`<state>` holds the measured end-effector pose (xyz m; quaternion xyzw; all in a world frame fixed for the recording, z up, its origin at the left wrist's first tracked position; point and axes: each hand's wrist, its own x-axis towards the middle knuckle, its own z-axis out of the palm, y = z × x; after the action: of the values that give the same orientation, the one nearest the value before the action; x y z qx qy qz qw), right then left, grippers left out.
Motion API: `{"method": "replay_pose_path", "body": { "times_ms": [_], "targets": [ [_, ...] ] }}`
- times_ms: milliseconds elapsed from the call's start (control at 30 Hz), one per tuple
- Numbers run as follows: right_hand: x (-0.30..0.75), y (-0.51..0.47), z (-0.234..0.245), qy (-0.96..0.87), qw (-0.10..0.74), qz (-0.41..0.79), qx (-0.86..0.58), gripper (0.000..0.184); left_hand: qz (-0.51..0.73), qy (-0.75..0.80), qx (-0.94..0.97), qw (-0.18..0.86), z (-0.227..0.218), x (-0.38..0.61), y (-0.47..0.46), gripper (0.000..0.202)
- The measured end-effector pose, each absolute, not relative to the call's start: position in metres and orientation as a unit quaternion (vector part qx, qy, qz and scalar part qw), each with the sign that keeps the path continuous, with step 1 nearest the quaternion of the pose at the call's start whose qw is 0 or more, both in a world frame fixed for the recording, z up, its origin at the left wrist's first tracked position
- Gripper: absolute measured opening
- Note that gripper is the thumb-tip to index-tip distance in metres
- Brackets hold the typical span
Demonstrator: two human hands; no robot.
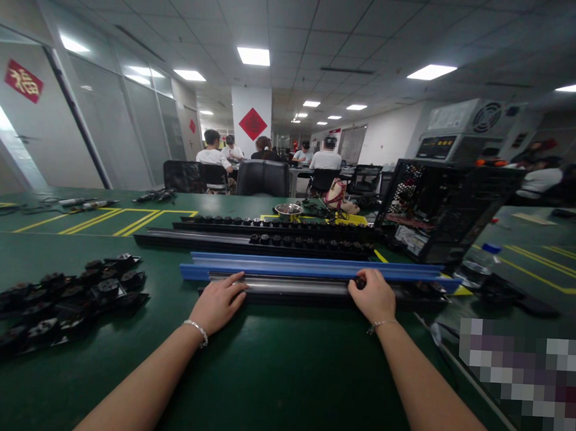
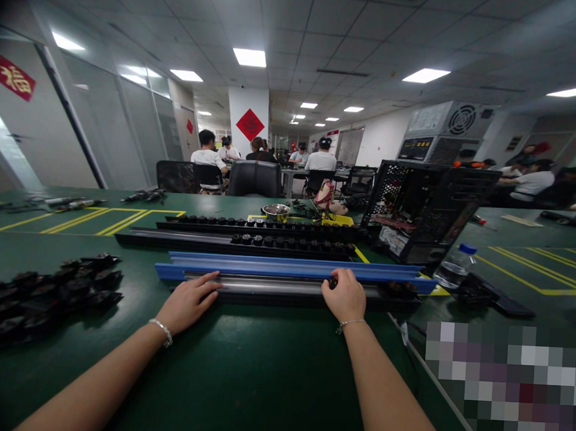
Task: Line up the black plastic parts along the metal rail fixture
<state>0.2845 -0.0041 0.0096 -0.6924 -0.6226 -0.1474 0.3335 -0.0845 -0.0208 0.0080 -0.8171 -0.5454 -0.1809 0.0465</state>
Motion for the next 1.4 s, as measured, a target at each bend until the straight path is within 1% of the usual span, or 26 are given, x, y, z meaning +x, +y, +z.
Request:
{"method": "replay_pose_path", "body": {
  "times_ms": [867,1133,1233,1333,1400],
  "targets": [
    [0.266,-0.006,0.01,-0.652,0.35,-0.107,-0.663,0.017,-0.184,-0.547,-0.815,0.048,0.009,-0.083,-0.021,0.037],
    [0.268,-0.005,0.011,-0.67,0.36,-0.072,-0.646,0.021,-0.183,-0.544,-0.817,0.051,0.007,-0.085,-0.02,0.036],
    [0.269,-0.005,0.012,-0.666,0.351,-0.058,-0.655,0.023,-0.185,-0.543,-0.817,0.049,0.007,-0.085,-0.02,0.036],
    [0.27,-0.007,0.015,-0.668,0.319,-0.047,-0.67,0.024,-0.188,-0.543,-0.817,0.049,0.007,-0.085,-0.02,0.035],
    [0.272,-0.008,0.017,-0.672,0.297,-0.061,-0.676,0.024,-0.189,-0.543,-0.817,0.051,0.006,-0.085,-0.019,0.035]
  ]
}}
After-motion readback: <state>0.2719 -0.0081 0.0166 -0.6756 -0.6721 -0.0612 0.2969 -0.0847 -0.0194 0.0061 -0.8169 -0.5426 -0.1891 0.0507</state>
